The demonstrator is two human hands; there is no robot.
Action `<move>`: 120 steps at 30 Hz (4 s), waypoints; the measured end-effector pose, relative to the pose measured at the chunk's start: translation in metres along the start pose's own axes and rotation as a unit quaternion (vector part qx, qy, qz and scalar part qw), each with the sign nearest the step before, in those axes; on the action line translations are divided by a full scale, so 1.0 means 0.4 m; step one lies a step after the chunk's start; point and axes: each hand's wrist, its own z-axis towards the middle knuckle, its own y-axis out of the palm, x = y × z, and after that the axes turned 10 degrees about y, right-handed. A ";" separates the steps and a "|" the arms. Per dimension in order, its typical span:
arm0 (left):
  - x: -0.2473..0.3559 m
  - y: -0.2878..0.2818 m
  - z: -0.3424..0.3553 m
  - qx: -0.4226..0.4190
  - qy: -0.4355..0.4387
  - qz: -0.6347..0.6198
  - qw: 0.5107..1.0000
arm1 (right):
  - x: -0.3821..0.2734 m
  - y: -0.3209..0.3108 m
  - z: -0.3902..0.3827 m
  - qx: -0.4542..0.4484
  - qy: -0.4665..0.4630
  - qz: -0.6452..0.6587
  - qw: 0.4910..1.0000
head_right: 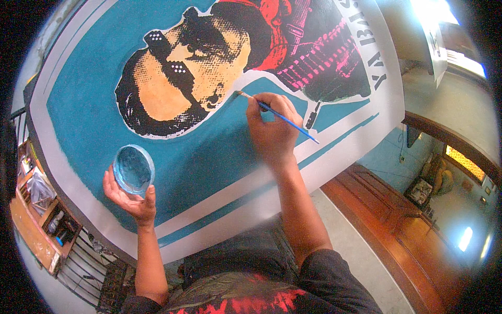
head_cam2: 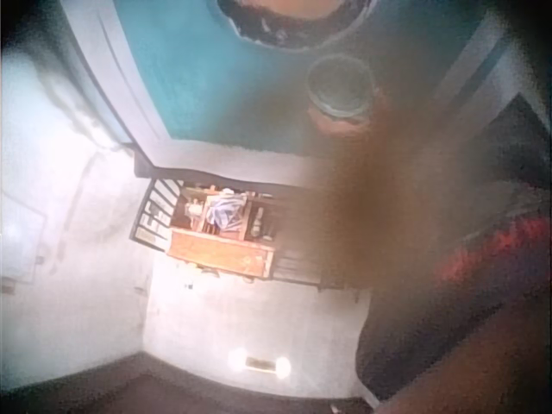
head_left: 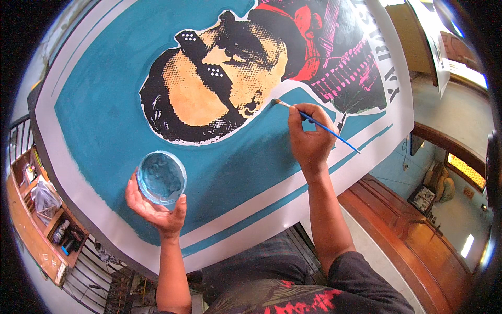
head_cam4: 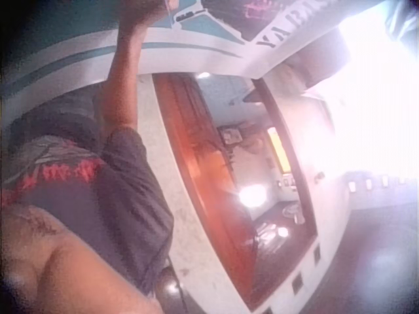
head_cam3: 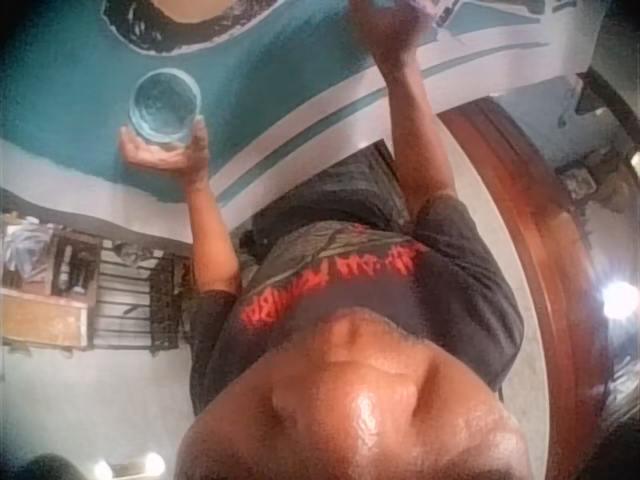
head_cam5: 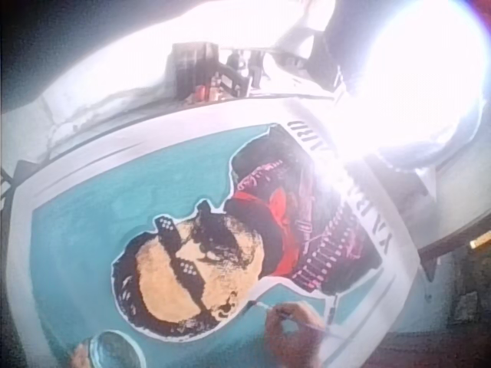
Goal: The person paints the background of a large poster with teal paint using a small brush. They repeatedly dip the brush into a container and apply paint around the central portrait and along the edges.
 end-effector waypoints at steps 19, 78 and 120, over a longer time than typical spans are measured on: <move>0.008 0.002 0.001 0.007 -0.018 0.005 1.000 | -0.030 -0.008 -0.046 -0.060 -0.007 0.007 0.998; 0.009 -0.003 0.000 -0.002 -0.020 0.013 1.000 | 0.027 -0.007 0.040 0.028 0.000 0.001 1.000; 0.004 -0.001 -0.003 0.011 -0.020 -0.002 1.000 | 0.023 -0.008 0.014 -0.014 -0.020 0.016 1.000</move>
